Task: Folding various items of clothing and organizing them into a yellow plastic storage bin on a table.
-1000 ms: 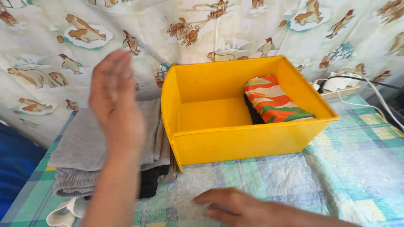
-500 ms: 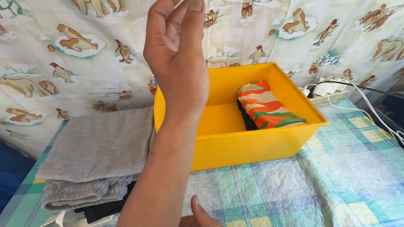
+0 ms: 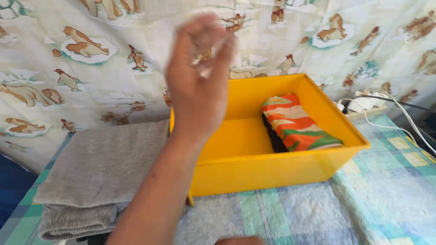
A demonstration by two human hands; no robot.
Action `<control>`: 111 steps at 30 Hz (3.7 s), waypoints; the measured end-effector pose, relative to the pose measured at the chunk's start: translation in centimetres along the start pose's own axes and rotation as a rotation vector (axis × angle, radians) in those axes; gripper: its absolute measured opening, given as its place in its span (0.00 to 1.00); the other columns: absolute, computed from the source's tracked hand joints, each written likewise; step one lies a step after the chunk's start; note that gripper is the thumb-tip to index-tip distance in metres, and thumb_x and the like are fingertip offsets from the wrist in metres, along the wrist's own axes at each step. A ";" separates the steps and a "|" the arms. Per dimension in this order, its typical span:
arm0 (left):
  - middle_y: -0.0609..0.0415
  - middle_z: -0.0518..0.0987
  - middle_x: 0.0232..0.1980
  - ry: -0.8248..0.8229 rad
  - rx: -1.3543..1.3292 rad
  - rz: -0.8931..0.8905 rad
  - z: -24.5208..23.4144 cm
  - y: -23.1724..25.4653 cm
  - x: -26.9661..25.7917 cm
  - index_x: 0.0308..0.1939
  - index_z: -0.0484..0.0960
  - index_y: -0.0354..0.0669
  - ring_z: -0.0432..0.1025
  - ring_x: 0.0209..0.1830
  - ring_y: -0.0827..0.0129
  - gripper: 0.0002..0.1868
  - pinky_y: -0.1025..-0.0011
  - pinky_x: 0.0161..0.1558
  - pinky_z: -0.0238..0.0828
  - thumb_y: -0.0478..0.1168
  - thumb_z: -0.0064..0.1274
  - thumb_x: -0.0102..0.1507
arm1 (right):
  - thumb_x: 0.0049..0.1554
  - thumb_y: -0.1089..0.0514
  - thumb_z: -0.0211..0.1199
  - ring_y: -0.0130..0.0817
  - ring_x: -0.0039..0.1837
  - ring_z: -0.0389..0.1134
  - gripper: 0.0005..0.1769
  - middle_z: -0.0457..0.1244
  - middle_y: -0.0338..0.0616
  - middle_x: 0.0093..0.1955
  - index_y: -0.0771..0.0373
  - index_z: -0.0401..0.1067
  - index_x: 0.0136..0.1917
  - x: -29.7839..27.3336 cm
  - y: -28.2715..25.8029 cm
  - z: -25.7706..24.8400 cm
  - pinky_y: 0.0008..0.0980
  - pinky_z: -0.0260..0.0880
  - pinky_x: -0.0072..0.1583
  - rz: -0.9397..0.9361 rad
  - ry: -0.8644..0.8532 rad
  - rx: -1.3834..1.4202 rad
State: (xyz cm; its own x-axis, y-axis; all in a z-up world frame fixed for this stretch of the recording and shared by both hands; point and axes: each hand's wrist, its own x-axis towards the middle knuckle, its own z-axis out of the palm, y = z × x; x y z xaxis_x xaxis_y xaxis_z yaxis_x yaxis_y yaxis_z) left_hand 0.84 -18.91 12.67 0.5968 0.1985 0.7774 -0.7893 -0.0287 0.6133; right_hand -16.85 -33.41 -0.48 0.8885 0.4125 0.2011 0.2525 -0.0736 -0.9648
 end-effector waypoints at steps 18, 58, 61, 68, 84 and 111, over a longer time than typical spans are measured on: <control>0.43 0.80 0.51 -1.083 0.680 -0.150 -4.0 -5.6 -5.6 0.56 0.76 0.40 0.73 0.51 0.44 0.25 0.44 0.47 0.67 0.58 0.47 0.68 | 0.62 0.31 0.51 0.35 0.58 0.71 0.20 0.62 0.30 0.57 0.23 0.67 0.67 19.5 -0.6 -18.0 0.36 0.66 0.62 0.825 -0.532 -1.500; 0.43 0.81 0.47 -0.991 0.690 0.008 -3.8 -5.8 -6.8 0.66 0.73 0.40 0.76 0.46 0.44 0.33 0.45 0.43 0.69 0.59 0.51 0.66 | 0.51 0.23 0.56 0.42 0.64 0.72 0.40 0.74 0.44 0.59 0.55 0.79 0.59 23.5 3.6 -20.8 0.39 0.70 0.61 1.218 -0.158 -1.650; 0.42 0.81 0.48 -0.995 0.684 0.013 -3.9 -5.8 -6.9 0.68 0.72 0.38 0.75 0.48 0.46 0.34 0.45 0.43 0.69 0.59 0.51 0.66 | 0.52 0.27 0.54 0.44 0.66 0.72 0.37 0.71 0.42 0.64 0.53 0.76 0.62 22.7 4.5 -20.8 0.40 0.72 0.63 1.120 -0.124 -1.706; 0.41 0.80 0.51 -1.031 0.694 -0.014 -3.9 -5.6 -6.4 0.69 0.71 0.39 0.74 0.50 0.45 0.34 0.44 0.44 0.69 0.59 0.48 0.68 | 0.48 0.12 0.56 0.43 0.67 0.71 0.48 0.70 0.43 0.65 0.52 0.77 0.61 22.6 8.4 -22.2 0.40 0.73 0.63 1.071 -0.192 -1.837; 0.43 0.75 0.66 -1.090 0.699 -0.171 -4.1 -5.0 -5.2 0.74 0.64 0.42 0.69 0.63 0.45 0.37 0.43 0.53 0.65 0.60 0.42 0.67 | 0.53 0.38 0.66 0.48 0.60 0.75 0.26 0.73 0.49 0.57 0.56 0.77 0.57 22.2 -4.2 -22.4 0.44 0.77 0.54 0.888 0.014 -1.829; 0.55 0.83 0.42 -0.692 0.913 0.384 -10.3 3.1 -21.3 0.51 0.84 0.45 0.77 0.41 0.57 0.19 0.54 0.53 0.70 0.40 0.56 0.55 | 0.53 0.59 0.64 0.44 0.35 0.70 0.13 0.63 0.36 0.38 0.53 0.65 0.51 2.2 2.2 -6.6 0.47 0.70 0.34 -0.354 -0.651 -1.606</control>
State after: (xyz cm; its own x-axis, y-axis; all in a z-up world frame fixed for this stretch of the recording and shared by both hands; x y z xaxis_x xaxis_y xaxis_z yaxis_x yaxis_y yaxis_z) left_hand -15.85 -13.14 -3.43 0.5168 -0.5338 0.6693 -0.7066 -0.7074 -0.0186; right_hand -11.78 -38.65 -1.04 0.5319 0.8359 -0.1358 0.8282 -0.4800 0.2892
